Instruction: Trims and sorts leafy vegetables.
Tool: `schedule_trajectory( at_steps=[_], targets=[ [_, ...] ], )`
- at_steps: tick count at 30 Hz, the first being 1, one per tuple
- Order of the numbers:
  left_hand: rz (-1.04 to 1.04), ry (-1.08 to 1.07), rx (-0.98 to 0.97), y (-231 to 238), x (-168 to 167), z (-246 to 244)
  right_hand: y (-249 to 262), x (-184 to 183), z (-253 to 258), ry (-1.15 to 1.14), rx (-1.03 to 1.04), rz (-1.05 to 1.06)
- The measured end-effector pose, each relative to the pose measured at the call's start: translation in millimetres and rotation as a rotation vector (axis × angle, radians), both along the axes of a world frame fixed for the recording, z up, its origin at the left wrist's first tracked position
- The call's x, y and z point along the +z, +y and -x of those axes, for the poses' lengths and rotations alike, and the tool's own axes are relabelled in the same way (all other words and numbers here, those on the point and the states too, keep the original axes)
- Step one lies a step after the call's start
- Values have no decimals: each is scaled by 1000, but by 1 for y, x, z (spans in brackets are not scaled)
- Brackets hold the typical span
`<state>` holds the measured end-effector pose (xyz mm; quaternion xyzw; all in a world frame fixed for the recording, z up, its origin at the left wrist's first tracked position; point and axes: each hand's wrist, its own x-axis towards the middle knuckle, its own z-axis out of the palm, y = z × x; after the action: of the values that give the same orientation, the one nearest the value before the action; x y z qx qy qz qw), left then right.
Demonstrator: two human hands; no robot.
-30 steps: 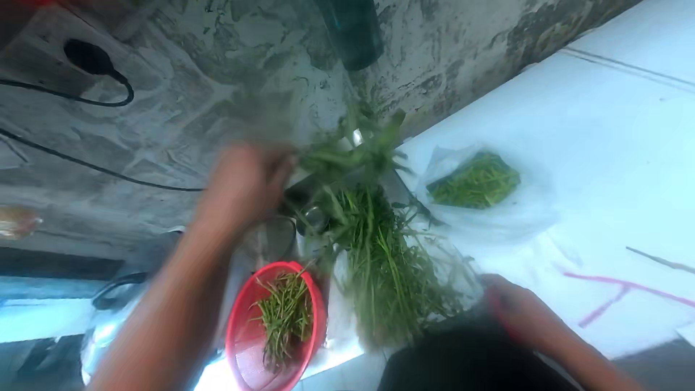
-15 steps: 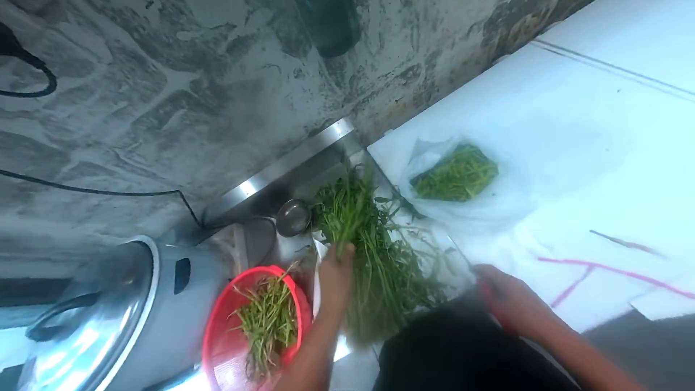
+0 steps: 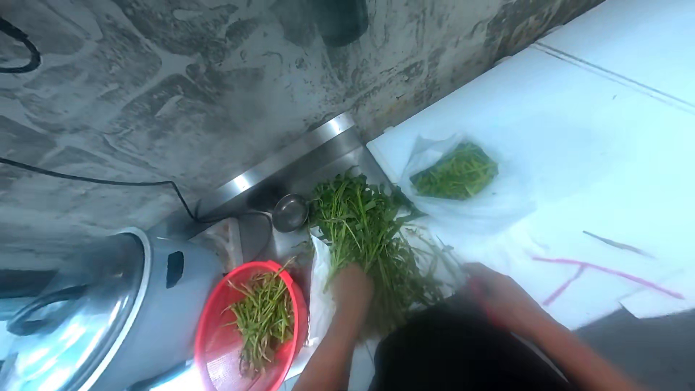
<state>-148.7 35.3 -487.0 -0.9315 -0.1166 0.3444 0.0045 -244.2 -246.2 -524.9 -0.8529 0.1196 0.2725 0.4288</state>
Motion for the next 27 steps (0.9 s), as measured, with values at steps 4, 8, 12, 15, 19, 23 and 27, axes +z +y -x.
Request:
schedule_trajectory(
  at_steps=[4, 8, 12, 15, 19, 23, 27],
  targets=[
    [-61, -55, -99, -4, -8, 13, -3, -7, 8, -12, -54, -18],
    [11, -219, -41, 3, 26, 12, -6, -4, 14, -13, -65, -46],
    [172, -434, -18, 42, 93, -15, -7, -7, 18, -26, -49, -58],
    [311, -521, -25, 71, 158, -44, -5, -6, 18, -18, -15, -72],
    [260, -438, -139, 78, 230, -72, -2, -4, 16, -27, 21, -86],
    [240, -539, -152, 72, 296, -94, -3, -9, 21, -37, 11, -160],
    [212, -536, -204, 49, 340, -99, -10, -6, 23, -25, -67, -457]
  ],
)
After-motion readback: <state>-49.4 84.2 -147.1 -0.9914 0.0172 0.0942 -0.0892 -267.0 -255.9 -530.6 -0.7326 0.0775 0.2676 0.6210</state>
